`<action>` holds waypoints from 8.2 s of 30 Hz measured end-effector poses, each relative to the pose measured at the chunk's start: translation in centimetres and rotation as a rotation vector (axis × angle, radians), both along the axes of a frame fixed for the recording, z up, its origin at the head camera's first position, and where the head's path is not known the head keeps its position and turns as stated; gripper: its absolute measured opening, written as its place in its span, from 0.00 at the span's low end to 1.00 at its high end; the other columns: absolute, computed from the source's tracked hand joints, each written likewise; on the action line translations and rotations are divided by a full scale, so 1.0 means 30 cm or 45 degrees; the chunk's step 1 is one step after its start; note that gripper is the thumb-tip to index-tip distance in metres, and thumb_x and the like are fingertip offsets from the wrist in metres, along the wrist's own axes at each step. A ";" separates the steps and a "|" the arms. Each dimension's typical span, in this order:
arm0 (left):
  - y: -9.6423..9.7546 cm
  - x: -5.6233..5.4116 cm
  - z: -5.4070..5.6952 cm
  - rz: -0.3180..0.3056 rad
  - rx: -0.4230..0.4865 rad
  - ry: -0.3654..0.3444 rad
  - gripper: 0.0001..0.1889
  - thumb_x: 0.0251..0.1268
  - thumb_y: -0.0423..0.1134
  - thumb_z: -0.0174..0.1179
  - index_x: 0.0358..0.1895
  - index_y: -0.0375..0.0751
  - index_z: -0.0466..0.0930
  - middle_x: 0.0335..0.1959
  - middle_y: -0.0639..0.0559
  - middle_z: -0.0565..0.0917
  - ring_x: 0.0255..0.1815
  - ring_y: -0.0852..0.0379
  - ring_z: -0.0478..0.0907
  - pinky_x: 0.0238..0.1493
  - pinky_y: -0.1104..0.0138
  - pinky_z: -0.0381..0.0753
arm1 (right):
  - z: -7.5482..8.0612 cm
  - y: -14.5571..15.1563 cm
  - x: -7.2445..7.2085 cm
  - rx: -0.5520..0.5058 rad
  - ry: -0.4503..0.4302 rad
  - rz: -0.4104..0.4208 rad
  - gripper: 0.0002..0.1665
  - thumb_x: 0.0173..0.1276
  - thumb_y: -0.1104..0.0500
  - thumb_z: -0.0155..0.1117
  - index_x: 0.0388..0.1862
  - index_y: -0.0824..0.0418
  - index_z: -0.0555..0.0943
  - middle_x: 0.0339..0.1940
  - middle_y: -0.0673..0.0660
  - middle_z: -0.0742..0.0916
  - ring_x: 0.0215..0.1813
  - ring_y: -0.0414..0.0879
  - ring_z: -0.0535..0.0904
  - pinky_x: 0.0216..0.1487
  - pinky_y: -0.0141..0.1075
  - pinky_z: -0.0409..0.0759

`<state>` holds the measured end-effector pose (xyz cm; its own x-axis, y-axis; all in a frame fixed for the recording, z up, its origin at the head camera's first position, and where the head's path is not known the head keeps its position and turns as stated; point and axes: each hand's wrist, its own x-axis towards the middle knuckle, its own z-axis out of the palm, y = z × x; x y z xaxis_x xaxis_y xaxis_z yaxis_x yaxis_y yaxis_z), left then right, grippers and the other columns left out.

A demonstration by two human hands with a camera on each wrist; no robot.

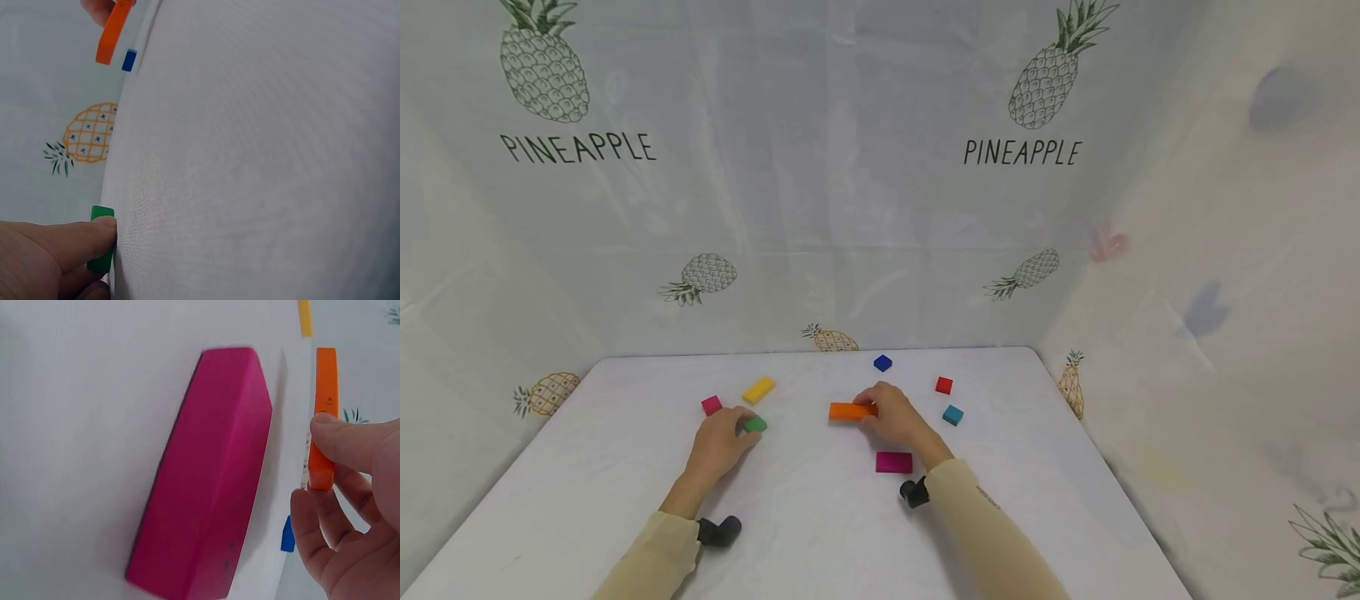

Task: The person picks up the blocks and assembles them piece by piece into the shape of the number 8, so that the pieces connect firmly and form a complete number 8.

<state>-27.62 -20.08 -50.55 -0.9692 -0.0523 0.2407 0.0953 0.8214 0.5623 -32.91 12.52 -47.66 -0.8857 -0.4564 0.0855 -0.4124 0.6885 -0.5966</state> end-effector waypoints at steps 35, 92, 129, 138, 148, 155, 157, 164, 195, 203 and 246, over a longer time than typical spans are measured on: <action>-0.001 -0.008 -0.007 0.026 0.003 -0.048 0.17 0.64 0.35 0.76 0.53 0.33 0.87 0.40 0.43 0.84 0.42 0.46 0.77 0.54 0.49 0.82 | -0.058 -0.139 0.051 -0.007 -0.027 0.061 0.17 0.74 0.63 0.71 0.60 0.59 0.86 0.50 0.54 0.84 0.53 0.49 0.78 0.65 0.50 0.79; -0.050 -0.035 0.030 -0.139 -0.026 -0.134 0.15 0.63 0.35 0.76 0.51 0.36 0.88 0.35 0.48 0.81 0.39 0.51 0.75 0.45 0.57 0.81 | -0.073 -0.111 0.026 -0.042 -0.155 0.106 0.18 0.74 0.59 0.72 0.61 0.51 0.85 0.53 0.53 0.82 0.54 0.48 0.75 0.65 0.49 0.77; -0.013 -0.150 0.056 -0.376 0.129 -0.332 0.17 0.65 0.35 0.76 0.56 0.46 0.88 0.46 0.54 0.86 0.48 0.53 0.80 0.54 0.57 0.86 | -0.065 -0.111 0.023 -0.023 -0.179 0.104 0.18 0.75 0.59 0.72 0.62 0.51 0.83 0.51 0.52 0.81 0.54 0.48 0.74 0.65 0.48 0.77; 0.019 -0.171 0.056 -0.470 0.069 -0.303 0.16 0.66 0.34 0.75 0.55 0.44 0.88 0.46 0.54 0.87 0.47 0.54 0.81 0.53 0.59 0.86 | -0.066 -0.110 0.019 -0.018 -0.184 0.105 0.18 0.75 0.59 0.72 0.61 0.50 0.83 0.51 0.52 0.81 0.54 0.47 0.75 0.65 0.48 0.77; 0.051 -0.188 0.058 -0.499 0.040 -0.298 0.15 0.65 0.34 0.75 0.54 0.46 0.88 0.46 0.55 0.86 0.46 0.55 0.80 0.53 0.58 0.86 | -0.061 -0.110 0.013 -0.006 -0.185 0.127 0.18 0.75 0.59 0.71 0.62 0.50 0.83 0.51 0.52 0.80 0.54 0.47 0.75 0.65 0.48 0.77; 0.076 -0.189 0.070 -0.524 0.027 -0.312 0.14 0.64 0.33 0.75 0.53 0.45 0.89 0.45 0.53 0.85 0.44 0.54 0.78 0.53 0.57 0.84 | -0.063 -0.112 0.011 -0.009 -0.187 0.130 0.18 0.75 0.59 0.71 0.62 0.51 0.83 0.50 0.52 0.80 0.53 0.46 0.74 0.63 0.46 0.77; 0.081 -0.192 0.068 -0.522 0.016 -0.318 0.14 0.65 0.33 0.75 0.53 0.45 0.89 0.44 0.54 0.84 0.43 0.54 0.78 0.52 0.58 0.84 | -0.065 -0.112 0.011 -0.001 -0.183 0.130 0.18 0.75 0.59 0.71 0.62 0.50 0.83 0.50 0.52 0.80 0.53 0.46 0.74 0.62 0.45 0.77; 0.091 -0.196 0.066 -0.509 0.005 -0.348 0.14 0.65 0.34 0.75 0.53 0.46 0.89 0.42 0.53 0.84 0.43 0.54 0.77 0.52 0.59 0.83 | -0.069 -0.115 0.009 0.009 -0.179 0.136 0.18 0.75 0.59 0.71 0.61 0.50 0.83 0.49 0.52 0.80 0.52 0.46 0.74 0.60 0.45 0.76; 0.085 -0.197 0.055 -0.542 0.017 -0.332 0.15 0.66 0.34 0.75 0.54 0.45 0.89 0.43 0.53 0.83 0.43 0.55 0.77 0.52 0.59 0.83 | -0.076 -0.116 0.002 0.019 -0.184 0.132 0.18 0.75 0.58 0.72 0.61 0.49 0.83 0.49 0.51 0.79 0.52 0.45 0.74 0.61 0.44 0.77; 0.085 -0.195 0.058 -0.543 0.022 -0.338 0.15 0.65 0.33 0.75 0.54 0.44 0.89 0.42 0.52 0.84 0.43 0.54 0.77 0.51 0.59 0.83 | -0.079 -0.116 -0.004 0.022 -0.184 0.140 0.18 0.75 0.58 0.72 0.61 0.49 0.83 0.49 0.51 0.79 0.52 0.45 0.74 0.61 0.44 0.76; 0.074 -0.200 0.043 -0.531 0.037 -0.320 0.17 0.64 0.35 0.76 0.56 0.46 0.88 0.45 0.55 0.85 0.46 0.55 0.79 0.53 0.59 0.85 | -0.074 -0.118 0.016 -0.007 -0.217 0.105 0.18 0.75 0.59 0.71 0.61 0.49 0.83 0.50 0.53 0.79 0.54 0.48 0.73 0.63 0.47 0.77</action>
<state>-33.62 -17.87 -49.27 -0.9368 0.3499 0.0009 0.2717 0.7258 0.6320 -32.44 8.99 -49.87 -0.8473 -0.5278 -0.0598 -0.3598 0.6531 -0.6663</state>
